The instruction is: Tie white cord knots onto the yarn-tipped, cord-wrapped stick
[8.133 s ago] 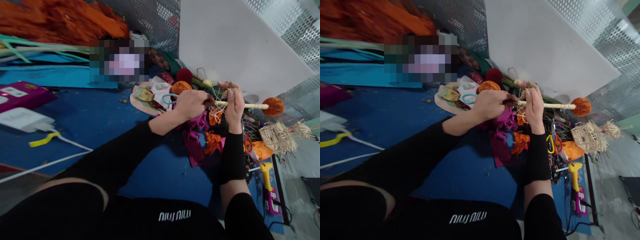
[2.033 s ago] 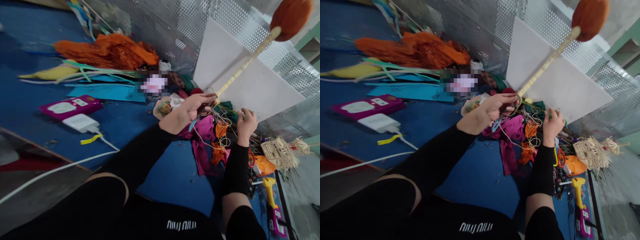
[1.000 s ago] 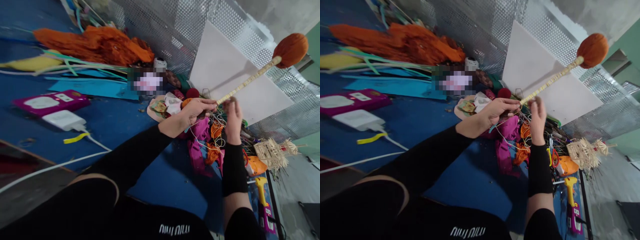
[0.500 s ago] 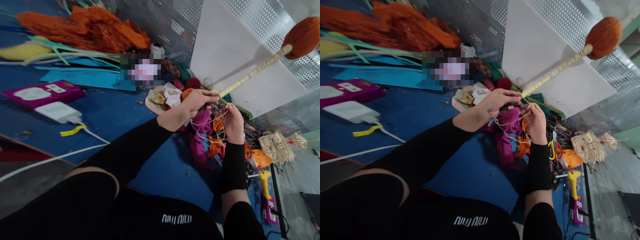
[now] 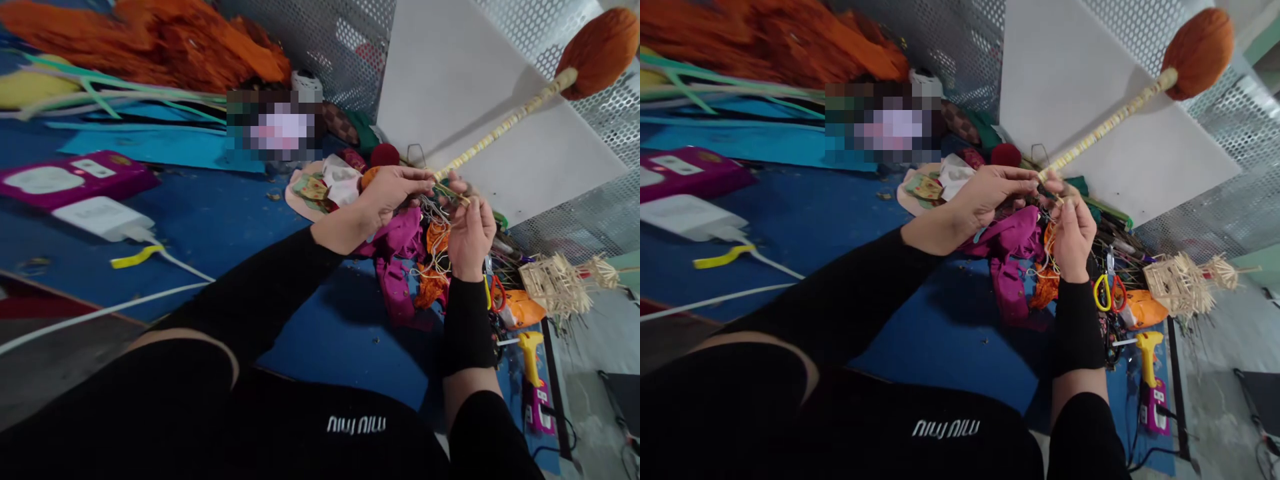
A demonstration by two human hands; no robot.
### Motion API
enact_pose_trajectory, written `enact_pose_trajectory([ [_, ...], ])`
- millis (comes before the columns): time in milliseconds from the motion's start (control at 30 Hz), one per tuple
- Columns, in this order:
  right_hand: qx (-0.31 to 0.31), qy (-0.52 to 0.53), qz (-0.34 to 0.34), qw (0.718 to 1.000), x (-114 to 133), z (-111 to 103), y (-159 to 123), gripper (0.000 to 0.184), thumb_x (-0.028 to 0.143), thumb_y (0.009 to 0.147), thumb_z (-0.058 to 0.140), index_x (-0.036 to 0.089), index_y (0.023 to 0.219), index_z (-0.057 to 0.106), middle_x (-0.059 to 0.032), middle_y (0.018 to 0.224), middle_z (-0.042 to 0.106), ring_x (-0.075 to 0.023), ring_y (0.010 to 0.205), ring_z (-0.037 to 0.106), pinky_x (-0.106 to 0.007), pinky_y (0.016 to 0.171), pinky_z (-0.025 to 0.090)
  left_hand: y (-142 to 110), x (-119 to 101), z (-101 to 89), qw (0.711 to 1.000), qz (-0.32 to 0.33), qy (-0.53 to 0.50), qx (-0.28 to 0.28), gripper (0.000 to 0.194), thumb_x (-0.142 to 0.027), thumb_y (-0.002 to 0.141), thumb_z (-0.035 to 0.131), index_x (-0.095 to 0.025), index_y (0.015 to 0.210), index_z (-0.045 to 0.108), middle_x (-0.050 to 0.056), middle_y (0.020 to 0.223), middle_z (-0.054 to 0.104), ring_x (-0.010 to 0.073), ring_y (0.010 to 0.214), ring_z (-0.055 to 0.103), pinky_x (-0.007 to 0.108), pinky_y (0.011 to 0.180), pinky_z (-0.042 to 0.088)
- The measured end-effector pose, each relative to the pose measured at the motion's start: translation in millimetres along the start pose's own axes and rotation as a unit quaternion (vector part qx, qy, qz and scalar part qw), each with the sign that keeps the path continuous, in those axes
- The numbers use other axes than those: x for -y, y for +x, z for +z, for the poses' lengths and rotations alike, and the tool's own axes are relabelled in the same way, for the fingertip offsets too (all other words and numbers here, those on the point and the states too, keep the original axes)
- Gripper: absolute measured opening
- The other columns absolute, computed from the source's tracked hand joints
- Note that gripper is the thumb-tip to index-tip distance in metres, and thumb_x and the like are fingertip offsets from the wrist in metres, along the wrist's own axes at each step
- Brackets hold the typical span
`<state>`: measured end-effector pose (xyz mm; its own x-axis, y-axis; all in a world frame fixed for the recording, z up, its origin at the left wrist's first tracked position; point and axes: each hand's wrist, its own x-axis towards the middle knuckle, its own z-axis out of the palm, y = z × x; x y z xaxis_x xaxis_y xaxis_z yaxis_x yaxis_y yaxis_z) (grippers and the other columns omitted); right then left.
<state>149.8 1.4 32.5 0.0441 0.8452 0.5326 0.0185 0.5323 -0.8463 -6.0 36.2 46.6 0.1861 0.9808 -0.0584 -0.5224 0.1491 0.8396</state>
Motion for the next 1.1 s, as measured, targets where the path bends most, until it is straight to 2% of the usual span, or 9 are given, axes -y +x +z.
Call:
enact_pose_trajectory([
  [67, -0.011, 0.037, 0.000, 0.999, -4.5, 3.1, 1.4, 0.045, 0.065, 0.094, 0.061, 0.026, 0.077, 0.049, 0.0012, 0.077, 0.051, -0.0137, 0.074, 0.059, -0.026, 0.057, 0.052, 1.5, 3.3, -0.6, 1.000, -0.002, 0.010, 0.012, 0.021, 0.006, 0.090, 0.071, -0.010, 0.081, 0.079, 0.001, 0.066, 0.070, 0.0030, 0.047, 0.051, 0.016, 0.048, 0.037],
  [133, -0.029, 0.042, 0.007, 0.999, -8.4, 3.8, 2.4, 0.046, 0.066, 0.096, 0.058, 0.026, 0.077, 0.045, 0.0057, 0.068, 0.038, -0.0100, 0.056, 0.044, -0.021, 0.046, 0.037, 2.9, 6.4, -0.1, 0.999, -0.010, 0.027, 0.018, 0.021, 0.008, 0.087, 0.072, -0.010, 0.080, 0.079, 0.000, 0.064, 0.069, 0.0028, 0.047, 0.050, 0.015, 0.047, 0.035],
  [233, -0.067, -0.005, 0.009, 0.998, -10.9, 4.8, -0.5, 0.047, 0.063, 0.099, 0.056, 0.025, 0.074, 0.042, 0.0092, 0.063, 0.027, -0.0067, 0.048, 0.024, -0.020, 0.043, 0.025, 2.1, 9.0, 3.2, 0.998, -0.010, 0.057, 0.013, 0.021, 0.009, 0.086, 0.070, -0.008, 0.079, 0.079, -0.001, 0.060, 0.067, 0.0024, 0.045, 0.049, 0.015, 0.046, 0.033],
  [400, -0.085, -0.126, -0.058, 0.987, 1.1, 16.4, -15.6, 0.049, 0.058, 0.097, 0.064, 0.023, 0.067, 0.046, 0.0061, 0.065, 0.037, -0.0075, 0.060, 0.040, -0.024, 0.060, 0.042, -3.8, 10.4, 8.8, 0.997, 0.026, 0.074, -0.007, 0.023, 0.010, 0.084, 0.069, -0.009, 0.074, 0.078, -0.005, 0.052, 0.061, 0.0016, 0.042, 0.046, 0.014, 0.045, 0.032],
  [567, -0.083, -0.125, 0.033, 0.988, 20.1, 25.6, -26.8, 0.048, 0.056, 0.092, 0.072, 0.025, 0.066, 0.046, 0.0029, 0.069, 0.039, -0.0114, 0.070, 0.047, -0.026, 0.072, 0.053, -2.1, 13.9, 7.3, 0.996, 0.040, 0.080, 0.001, 0.019, 0.007, 0.081, 0.070, -0.009, 0.076, 0.080, -0.003, 0.055, 0.065, 0.0032, 0.043, 0.046, 0.016, 0.046, 0.034],
  [733, -0.050, -0.107, 0.014, 0.993, 24.2, 14.3, -24.4, 0.043, 0.059, 0.095, 0.067, 0.026, 0.071, 0.053, 0.0016, 0.071, 0.046, -0.0129, 0.072, 0.053, -0.028, 0.067, 0.053, 6.8, 23.0, 1.3, 0.985, 0.103, 0.137, 0.017, 0.017, 0.002, 0.080, 0.072, -0.010, 0.079, 0.083, 0.000, 0.064, 0.072, 0.0057, 0.051, 0.052, 0.018, 0.058, 0.044],
  [900, -0.033, -0.063, -0.018, 0.997, 26.1, -2.1, -13.1, 0.037, 0.054, 0.097, 0.066, 0.027, 0.073, 0.056, -0.0002, 0.075, 0.055, -0.0167, 0.082, 0.064, -0.034, 0.073, 0.058, 13.5, 32.9, -8.0, 0.936, 0.200, 0.290, 0.014, 0.019, -0.009, 0.078, 0.077, -0.012, 0.094, 0.087, 0.007, 0.091, 0.083, 0.0167, 0.082, 0.071, 0.023, 0.076, 0.051],
  [1000, -0.027, -0.036, -0.025, 0.999, 24.8, -7.4, -6.4, 0.036, 0.051, 0.097, 0.065, 0.027, 0.073, 0.054, 0.0003, 0.074, 0.054, -0.0175, 0.090, 0.068, -0.041, 0.090, 0.063, 9.2, 34.1, -8.9, 0.894, 0.210, 0.395, 0.026, 0.025, -0.018, 0.082, 0.076, -0.013, 0.103, 0.088, 0.008, 0.096, 0.084, 0.0226, 0.090, 0.074, 0.028, 0.082, 0.052],
  [1100, -0.012, -0.007, -0.017, 1.000, 19.8, -10.4, -1.5, 0.039, 0.055, 0.094, 0.068, 0.027, 0.072, 0.052, -0.0006, 0.076, 0.057, -0.0208, 0.100, 0.070, -0.045, 0.092, 0.065, 2.3, 32.1, -6.1, 0.858, 0.200, 0.472, 0.028, 0.026, -0.021, 0.085, 0.073, -0.019, 0.106, 0.089, 0.005, 0.099, 0.084, 0.0256, 0.097, 0.076, 0.031, 0.086, 0.052],
])
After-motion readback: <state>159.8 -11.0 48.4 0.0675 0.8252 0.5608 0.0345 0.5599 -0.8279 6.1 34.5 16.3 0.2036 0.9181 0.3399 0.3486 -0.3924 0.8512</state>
